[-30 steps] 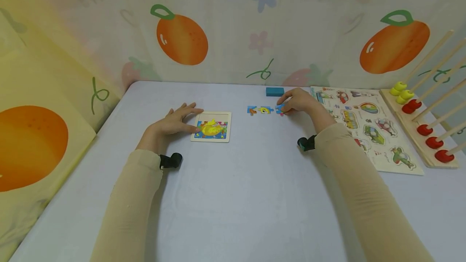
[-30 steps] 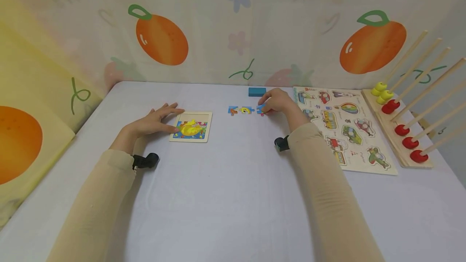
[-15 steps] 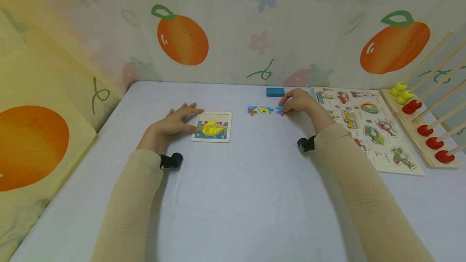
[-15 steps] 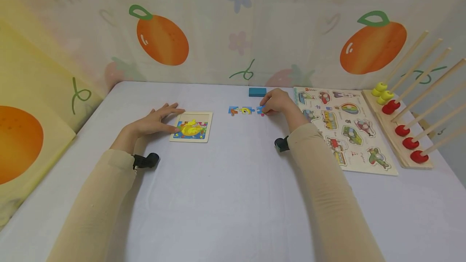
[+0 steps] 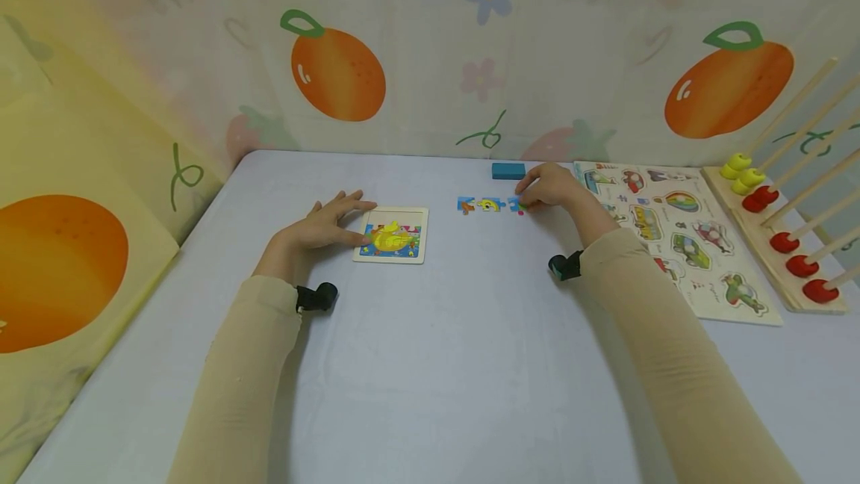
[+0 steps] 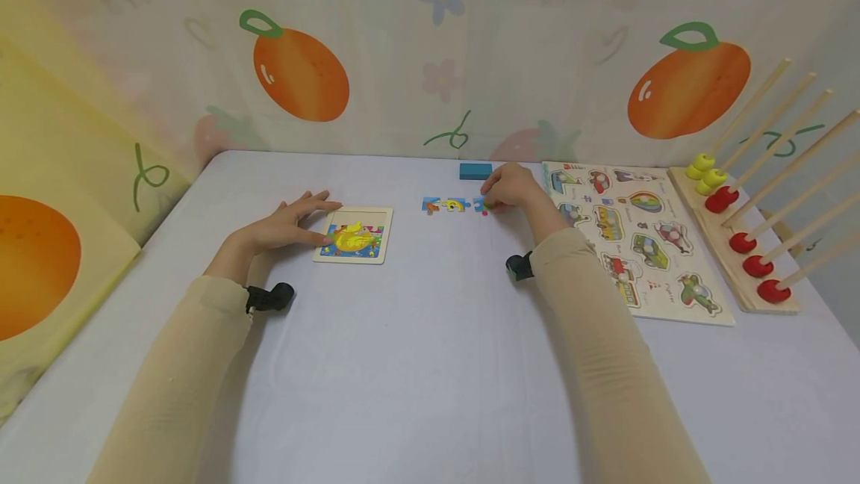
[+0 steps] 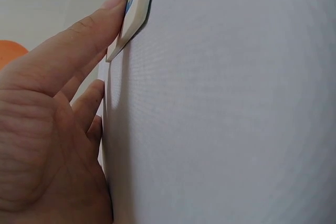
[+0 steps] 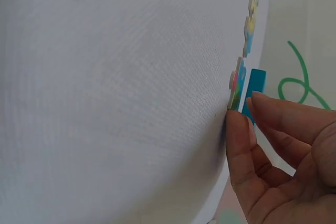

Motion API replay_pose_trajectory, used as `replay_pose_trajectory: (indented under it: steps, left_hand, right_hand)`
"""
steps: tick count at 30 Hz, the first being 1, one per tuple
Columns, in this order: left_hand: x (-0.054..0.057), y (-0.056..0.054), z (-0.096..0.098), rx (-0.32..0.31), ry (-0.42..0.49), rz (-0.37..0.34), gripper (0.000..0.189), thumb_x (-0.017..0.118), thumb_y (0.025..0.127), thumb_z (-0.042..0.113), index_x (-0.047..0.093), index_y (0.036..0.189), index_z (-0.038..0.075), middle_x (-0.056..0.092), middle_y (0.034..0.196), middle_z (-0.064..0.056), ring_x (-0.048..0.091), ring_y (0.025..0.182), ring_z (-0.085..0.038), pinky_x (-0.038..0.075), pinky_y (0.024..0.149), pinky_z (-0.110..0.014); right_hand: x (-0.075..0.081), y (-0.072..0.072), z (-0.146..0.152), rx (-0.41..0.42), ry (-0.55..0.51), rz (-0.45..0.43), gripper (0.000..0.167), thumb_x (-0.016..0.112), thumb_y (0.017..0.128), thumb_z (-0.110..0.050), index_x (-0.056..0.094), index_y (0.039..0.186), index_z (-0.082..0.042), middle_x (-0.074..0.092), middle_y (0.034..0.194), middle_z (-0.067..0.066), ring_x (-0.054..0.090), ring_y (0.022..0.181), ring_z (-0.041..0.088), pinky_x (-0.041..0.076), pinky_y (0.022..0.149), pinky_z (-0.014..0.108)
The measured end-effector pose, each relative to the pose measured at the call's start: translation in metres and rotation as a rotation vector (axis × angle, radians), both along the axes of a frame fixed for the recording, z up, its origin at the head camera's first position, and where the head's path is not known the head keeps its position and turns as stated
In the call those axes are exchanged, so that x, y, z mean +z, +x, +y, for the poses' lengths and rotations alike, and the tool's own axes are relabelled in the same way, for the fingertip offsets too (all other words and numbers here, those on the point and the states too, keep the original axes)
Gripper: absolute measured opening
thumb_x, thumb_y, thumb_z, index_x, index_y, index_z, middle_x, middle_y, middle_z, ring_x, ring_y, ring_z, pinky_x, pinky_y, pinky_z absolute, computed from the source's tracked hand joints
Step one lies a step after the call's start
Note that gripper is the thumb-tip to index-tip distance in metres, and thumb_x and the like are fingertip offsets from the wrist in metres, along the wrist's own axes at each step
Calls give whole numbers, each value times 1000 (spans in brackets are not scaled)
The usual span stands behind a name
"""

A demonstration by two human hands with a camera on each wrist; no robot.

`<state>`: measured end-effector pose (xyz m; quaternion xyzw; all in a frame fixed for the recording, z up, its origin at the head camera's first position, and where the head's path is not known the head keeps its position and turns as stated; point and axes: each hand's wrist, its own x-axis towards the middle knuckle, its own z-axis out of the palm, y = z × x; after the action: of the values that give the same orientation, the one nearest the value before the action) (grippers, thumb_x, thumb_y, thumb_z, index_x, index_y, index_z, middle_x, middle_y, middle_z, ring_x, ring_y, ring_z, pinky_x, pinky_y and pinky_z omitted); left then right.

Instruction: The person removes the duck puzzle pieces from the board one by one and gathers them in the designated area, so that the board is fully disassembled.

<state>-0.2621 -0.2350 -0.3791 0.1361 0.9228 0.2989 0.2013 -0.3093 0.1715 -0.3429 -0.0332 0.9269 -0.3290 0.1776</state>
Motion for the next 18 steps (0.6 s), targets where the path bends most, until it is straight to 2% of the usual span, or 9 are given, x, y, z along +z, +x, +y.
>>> replay_pose_trajectory:
  steps: [4, 8, 13, 18]
  left_hand:
    - [0, -1, 0, -1, 2, 2, 71, 70, 86, 35, 42, 150, 23, 9, 170, -5, -10, 158, -31, -16, 123, -61]
    - [0, 0, 0, -3, 0, 0, 71, 69, 86, 34, 41, 150, 22, 8, 170, -6, -10, 158, -31, -16, 123, -61]
    - [0, 0, -1, -1, -8, 0, 71, 70, 86, 34, 41, 150, 23, 9, 170, -5, -10, 158, -30, -16, 123, -60]
    - [0, -1, -1, -11, -11, -2, 71, 69, 87, 35, 41, 151, 23, 8, 170, -5, -10, 158, -31, -17, 122, -61]
  right_hand:
    - [-1, 0, -3, -21, 13, 35, 24, 63, 93, -15, 67, 113, -2, 61, 91, 7, 59, 70, 15, 48, 72, 24]
    - [-2, -1, -8, -22, 7, 80, 24, 63, 92, -14, 68, 112, -1, 59, 86, 7, 59, 69, 14, 47, 67, 21]
    - [-2, 0, -17, -16, -57, 133, 25, 63, 90, -9, 69, 112, 1, 60, 78, 3, 61, 64, 12, 51, 63, 20]
    - [-2, 3, -30, -3, -106, 144, 27, 61, 89, -7, 69, 114, 1, 64, 83, 5, 64, 66, 13, 57, 68, 24]
